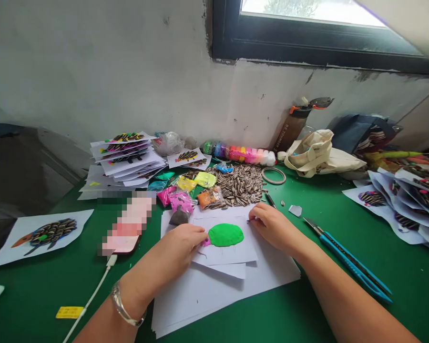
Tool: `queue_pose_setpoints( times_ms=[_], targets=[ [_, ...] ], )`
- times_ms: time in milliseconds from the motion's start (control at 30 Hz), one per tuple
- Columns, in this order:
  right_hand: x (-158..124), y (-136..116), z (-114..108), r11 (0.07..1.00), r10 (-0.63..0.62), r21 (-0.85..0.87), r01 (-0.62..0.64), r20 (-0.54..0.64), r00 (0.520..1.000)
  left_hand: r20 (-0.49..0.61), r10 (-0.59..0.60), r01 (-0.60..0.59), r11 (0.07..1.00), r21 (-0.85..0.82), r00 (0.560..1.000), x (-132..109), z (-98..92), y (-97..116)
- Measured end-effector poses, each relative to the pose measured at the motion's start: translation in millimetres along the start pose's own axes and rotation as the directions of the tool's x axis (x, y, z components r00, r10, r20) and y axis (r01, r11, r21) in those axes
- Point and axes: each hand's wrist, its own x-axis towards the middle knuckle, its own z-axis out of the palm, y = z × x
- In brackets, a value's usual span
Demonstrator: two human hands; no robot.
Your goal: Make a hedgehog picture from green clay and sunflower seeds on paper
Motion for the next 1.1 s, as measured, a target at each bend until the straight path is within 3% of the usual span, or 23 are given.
queue_pose_setpoints(
  times_ms=[200,600,800,1100],
  targets=[
    [0,0,1,1.000,-0.002,-0.005,0.002,-0.001,1.000,0.061,-0.002,-0.005,0.994,0.112,0.998,1,3.2,1],
    [-1,3,2,1.000,-0.005,0.028,0.006,-0.006,1.000,0.051,-0.026,0.021,0.995,0.100,0.998,0,2.6,-3],
    [0,0,1,1.000,0.010,-0.004,-0.009,0.013,1.000,-0.094,-0.187,0.199,0.969,0.147,0.978,-2,-4.6,-11],
    [3,4,6,0.992,0.113,-0.049,-0.114,-0.017,0.993,-0.185,-0.219,0.257,0.943,0.213,0.958,3,-3.7,-15]
  ],
)
